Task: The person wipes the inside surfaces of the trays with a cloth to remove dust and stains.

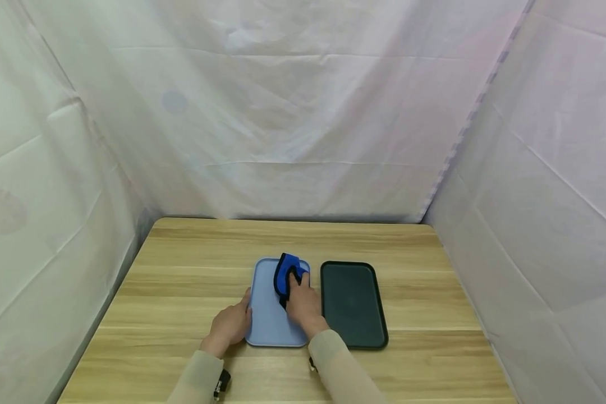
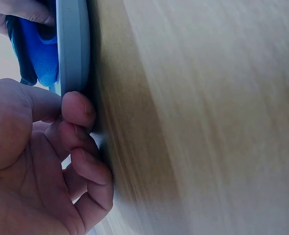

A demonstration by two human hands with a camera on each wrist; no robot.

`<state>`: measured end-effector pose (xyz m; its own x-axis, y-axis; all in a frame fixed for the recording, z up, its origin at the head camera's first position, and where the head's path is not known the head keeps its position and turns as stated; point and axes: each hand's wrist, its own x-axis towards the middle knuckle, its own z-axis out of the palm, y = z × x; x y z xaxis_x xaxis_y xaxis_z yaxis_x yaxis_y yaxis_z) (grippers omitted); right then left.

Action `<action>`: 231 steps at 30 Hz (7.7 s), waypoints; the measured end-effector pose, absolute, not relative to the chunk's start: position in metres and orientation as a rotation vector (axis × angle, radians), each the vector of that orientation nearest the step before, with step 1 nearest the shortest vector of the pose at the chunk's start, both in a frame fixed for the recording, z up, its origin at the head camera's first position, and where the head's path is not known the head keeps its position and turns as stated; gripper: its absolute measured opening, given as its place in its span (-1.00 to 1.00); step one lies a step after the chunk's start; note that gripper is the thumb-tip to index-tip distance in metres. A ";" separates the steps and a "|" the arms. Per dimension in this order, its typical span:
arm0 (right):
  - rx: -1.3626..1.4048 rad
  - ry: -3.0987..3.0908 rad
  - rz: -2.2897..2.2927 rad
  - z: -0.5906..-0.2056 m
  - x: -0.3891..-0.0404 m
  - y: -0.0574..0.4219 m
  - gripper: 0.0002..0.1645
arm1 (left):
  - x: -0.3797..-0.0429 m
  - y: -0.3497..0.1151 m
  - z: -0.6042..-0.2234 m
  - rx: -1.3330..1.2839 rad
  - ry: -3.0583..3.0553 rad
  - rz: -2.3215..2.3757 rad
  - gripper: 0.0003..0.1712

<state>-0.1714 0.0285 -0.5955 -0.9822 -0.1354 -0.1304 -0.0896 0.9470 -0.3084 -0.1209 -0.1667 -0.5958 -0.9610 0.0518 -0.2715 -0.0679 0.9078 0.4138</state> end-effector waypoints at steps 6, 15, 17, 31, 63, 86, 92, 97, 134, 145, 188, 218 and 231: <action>-0.157 2.964 -0.502 -0.596 -0.168 0.024 -0.12 | -0.119 -0.167 -0.594 -0.015 2.793 0.619 -0.31; -0.146 2.970 -0.527 -0.596 -0.168 0.017 -0.11 | -0.120 -0.167 -0.594 -0.007 2.805 0.633 -0.32; -0.145 2.957 -0.533 -0.595 -0.168 0.016 -0.11 | -0.120 -0.167 -0.594 -0.012 2.800 0.637 -0.32; -0.241 2.894 -0.516 -0.595 -0.174 0.010 -0.09 | -0.121 -0.166 -0.593 -0.026 2.787 0.626 -0.32; -0.327 2.897 -0.461 -0.594 -0.164 -0.015 -0.04 | -0.119 -0.164 -0.595 -0.012 2.807 0.581 -0.33; -0.371 2.960 -0.446 -0.594 -0.130 -0.015 0.02 | -0.120 -0.167 -0.592 0.005 2.783 0.616 -0.30; -0.379 2.949 -0.435 -0.595 -0.123 -0.015 0.04 | -0.120 -0.168 -0.595 0.028 2.802 0.603 -0.29; -0.391 2.953 -0.436 -0.597 -0.118 -0.015 0.05 | -0.119 -0.168 -0.595 0.030 2.799 0.620 -0.27; -0.395 2.970 -0.467 -0.604 -0.093 0.019 0.04 | -0.118 -0.166 -0.598 0.007 2.814 0.591 -0.31; -0.346 2.969 -0.467 -0.600 -0.092 0.034 0.02 | -0.117 -0.166 -0.596 0.006 2.811 0.590 -0.31; -0.322 2.921 -0.487 -0.587 -0.112 0.055 -0.06 | -0.119 -0.168 -0.597 0.007 2.804 0.585 -0.30; -0.278 2.950 -0.426 -0.592 -0.139 0.040 -0.04 | -0.120 -0.169 -0.599 -0.013 2.797 0.572 -0.30; -0.300 2.974 -0.442 -0.595 -0.136 0.020 -0.02 | -0.120 -0.167 -0.596 -0.008 2.803 0.569 -0.29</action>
<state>-0.1361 0.0196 -0.5952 -0.9731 -0.2125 -0.0890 -0.1774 0.9376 -0.2991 -0.1201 -0.1670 -0.5964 -0.9606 0.0502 -0.2733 -0.0604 0.9223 0.3818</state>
